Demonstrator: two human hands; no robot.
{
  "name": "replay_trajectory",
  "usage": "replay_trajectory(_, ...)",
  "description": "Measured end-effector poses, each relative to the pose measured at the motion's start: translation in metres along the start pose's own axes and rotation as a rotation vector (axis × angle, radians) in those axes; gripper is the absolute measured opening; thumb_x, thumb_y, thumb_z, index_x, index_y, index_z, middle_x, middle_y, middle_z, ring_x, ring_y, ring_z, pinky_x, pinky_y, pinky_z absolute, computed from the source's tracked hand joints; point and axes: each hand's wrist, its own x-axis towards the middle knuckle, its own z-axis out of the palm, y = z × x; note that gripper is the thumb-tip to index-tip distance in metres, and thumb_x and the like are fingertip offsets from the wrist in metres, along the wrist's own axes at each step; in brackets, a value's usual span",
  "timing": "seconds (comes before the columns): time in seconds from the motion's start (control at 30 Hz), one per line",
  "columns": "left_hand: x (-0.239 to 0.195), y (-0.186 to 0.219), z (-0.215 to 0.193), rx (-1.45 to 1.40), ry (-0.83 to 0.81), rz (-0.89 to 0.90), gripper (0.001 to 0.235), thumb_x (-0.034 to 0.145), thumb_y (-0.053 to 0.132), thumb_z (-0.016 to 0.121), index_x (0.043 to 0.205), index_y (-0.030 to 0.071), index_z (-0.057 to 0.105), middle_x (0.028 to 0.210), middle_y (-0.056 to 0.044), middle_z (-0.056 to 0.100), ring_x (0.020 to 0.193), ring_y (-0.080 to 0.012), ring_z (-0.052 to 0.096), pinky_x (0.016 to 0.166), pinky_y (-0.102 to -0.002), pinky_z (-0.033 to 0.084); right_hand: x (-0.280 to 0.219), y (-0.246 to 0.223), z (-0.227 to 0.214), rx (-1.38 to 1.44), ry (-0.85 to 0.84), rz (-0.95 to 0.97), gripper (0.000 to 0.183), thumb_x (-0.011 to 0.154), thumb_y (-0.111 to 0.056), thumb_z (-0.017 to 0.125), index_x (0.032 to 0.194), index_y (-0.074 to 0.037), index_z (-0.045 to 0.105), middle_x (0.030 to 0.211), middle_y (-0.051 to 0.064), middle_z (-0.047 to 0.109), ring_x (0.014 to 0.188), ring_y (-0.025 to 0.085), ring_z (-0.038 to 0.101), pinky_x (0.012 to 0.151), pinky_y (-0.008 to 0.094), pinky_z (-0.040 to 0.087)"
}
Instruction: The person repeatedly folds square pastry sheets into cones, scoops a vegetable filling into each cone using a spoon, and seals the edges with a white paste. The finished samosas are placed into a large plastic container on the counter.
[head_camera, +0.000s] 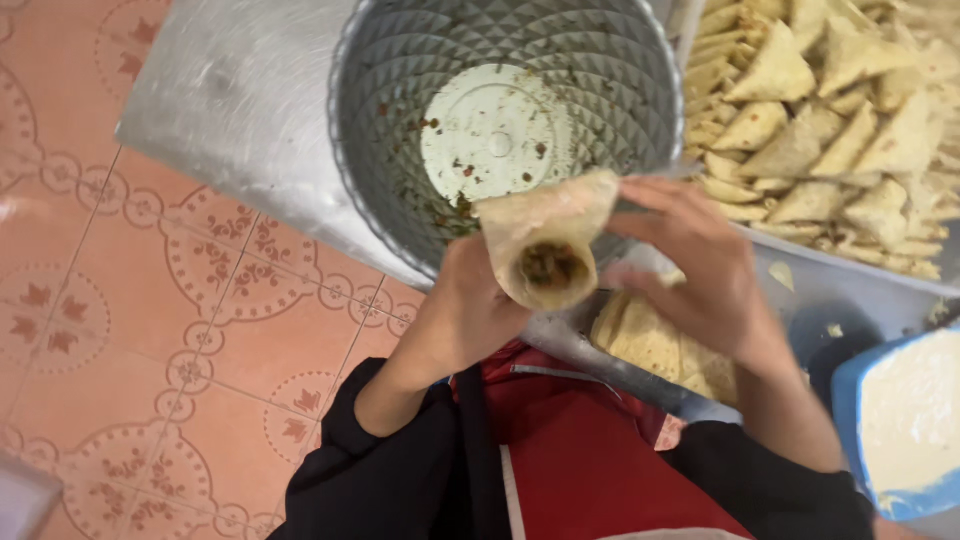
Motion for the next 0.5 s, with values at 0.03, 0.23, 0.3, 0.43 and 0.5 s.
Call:
replay_trajectory(0.03, 0.005, 0.000, 0.006, -0.038, -0.067, 0.021, 0.038, 0.085, 0.002, 0.079, 0.120, -0.001, 0.063, 0.112, -0.014, 0.075, 0.102, -0.0258, 0.078, 0.088, -0.034, 0.062, -0.012, 0.000, 0.005, 0.256, 0.042, 0.029, 0.050, 0.083, -0.024, 0.080, 0.124, -0.002, 0.064, 0.133, 0.020, 0.065, 0.130, 0.028, 0.059, 0.108, 0.041, 0.049)
replay_trajectory(0.23, 0.023, 0.026, 0.041, -0.009, -0.295, -0.203, 0.051, 0.086, 0.015, 0.083, 0.127, 0.002, 0.057, 0.110, -0.011, 0.074, 0.103, -0.0283, 0.073, 0.081, -0.035, 0.059, -0.106, -0.007, 0.066, 0.996, 0.572, 0.407, 0.045, 0.097, -0.021, 0.082, 0.128, 0.007, 0.065, 0.121, 0.014, 0.073, 0.110, 0.019, 0.070, 0.097, 0.035, 0.057)
replay_trajectory(0.3, 0.015, 0.039, 0.043, 0.232, -0.174, -0.008, 0.049, 0.086, 0.025, 0.086, 0.126, 0.007, 0.063, 0.118, -0.006, 0.073, 0.109, -0.0250, 0.071, 0.090, -0.036, 0.058, -0.129, -0.001, 0.081, 1.141, 0.767, 0.291, 0.042, 0.101, -0.018, 0.082, 0.129, 0.007, 0.062, 0.124, 0.012, 0.070, 0.115, 0.018, 0.067, 0.104, 0.033, 0.054)
replay_trajectory(0.43, 0.006, 0.049, 0.067, 0.567, -0.120, 0.376, 0.054, 0.085, 0.043, 0.087, 0.129, 0.016, 0.070, 0.140, -0.005, 0.056, 0.135, -0.0315, 0.049, 0.108, -0.048, 0.050, -0.156, 0.006, 0.088, 1.204, 0.889, 0.281, 0.049, 0.097, -0.021, 0.080, 0.134, 0.005, 0.061, 0.129, 0.011, 0.070, 0.118, 0.019, 0.068, 0.105, 0.034, 0.056)
replay_trajectory(0.5, 0.007, 0.047, 0.088, 0.619, -0.194, 0.392, 0.054, 0.083, 0.041, 0.087, 0.128, 0.015, 0.073, 0.148, -0.009, 0.048, 0.140, -0.0363, 0.040, 0.111, -0.059, 0.041, -0.163, 0.008, 0.084, 1.216, 0.913, 0.267, 0.050, 0.097, -0.022, 0.080, 0.133, 0.006, 0.061, 0.129, 0.011, 0.070, 0.118, 0.018, 0.068, 0.104, 0.032, 0.056)
